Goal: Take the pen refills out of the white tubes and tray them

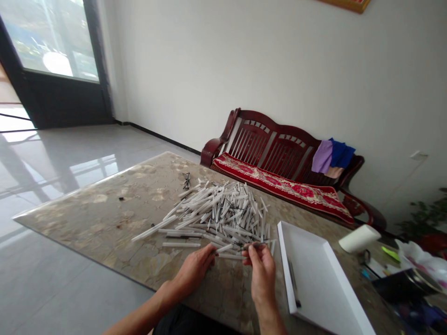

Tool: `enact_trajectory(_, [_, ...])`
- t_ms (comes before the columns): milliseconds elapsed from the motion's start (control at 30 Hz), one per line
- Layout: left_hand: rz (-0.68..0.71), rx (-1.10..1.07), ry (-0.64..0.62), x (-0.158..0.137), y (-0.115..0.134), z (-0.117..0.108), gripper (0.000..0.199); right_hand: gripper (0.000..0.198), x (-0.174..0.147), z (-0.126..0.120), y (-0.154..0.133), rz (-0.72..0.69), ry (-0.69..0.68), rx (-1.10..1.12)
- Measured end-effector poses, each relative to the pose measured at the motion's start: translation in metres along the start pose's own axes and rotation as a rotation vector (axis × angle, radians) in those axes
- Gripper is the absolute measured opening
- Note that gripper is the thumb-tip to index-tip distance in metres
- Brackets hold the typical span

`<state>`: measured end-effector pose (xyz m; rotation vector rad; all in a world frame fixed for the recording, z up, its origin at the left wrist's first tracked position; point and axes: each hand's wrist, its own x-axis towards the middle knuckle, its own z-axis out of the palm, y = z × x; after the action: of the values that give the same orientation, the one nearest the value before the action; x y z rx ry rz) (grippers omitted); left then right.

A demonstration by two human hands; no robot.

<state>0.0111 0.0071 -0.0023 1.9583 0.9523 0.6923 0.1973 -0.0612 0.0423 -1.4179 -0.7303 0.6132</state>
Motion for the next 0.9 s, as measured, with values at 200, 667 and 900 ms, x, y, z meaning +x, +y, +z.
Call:
enact_trajectory(200, [-0.004,-0.050,0.003,-0.002,0.000,0.000,0.020,0.040,-0.004,0.021,-0.004,-0.018,-0.006,0.045])
enact_trajectory(667, [0.019,-0.054,0.001,-0.004,-0.002,0.000,0.020,0.034,-0.003,0.016,-0.004,-0.061,-0.115,-0.115])
enact_trajectory(900, [0.079,-0.225,0.044,-0.006,-0.004,0.000,0.021,0.023,-0.003,0.021,-0.018,-0.147,-0.361,-0.280])
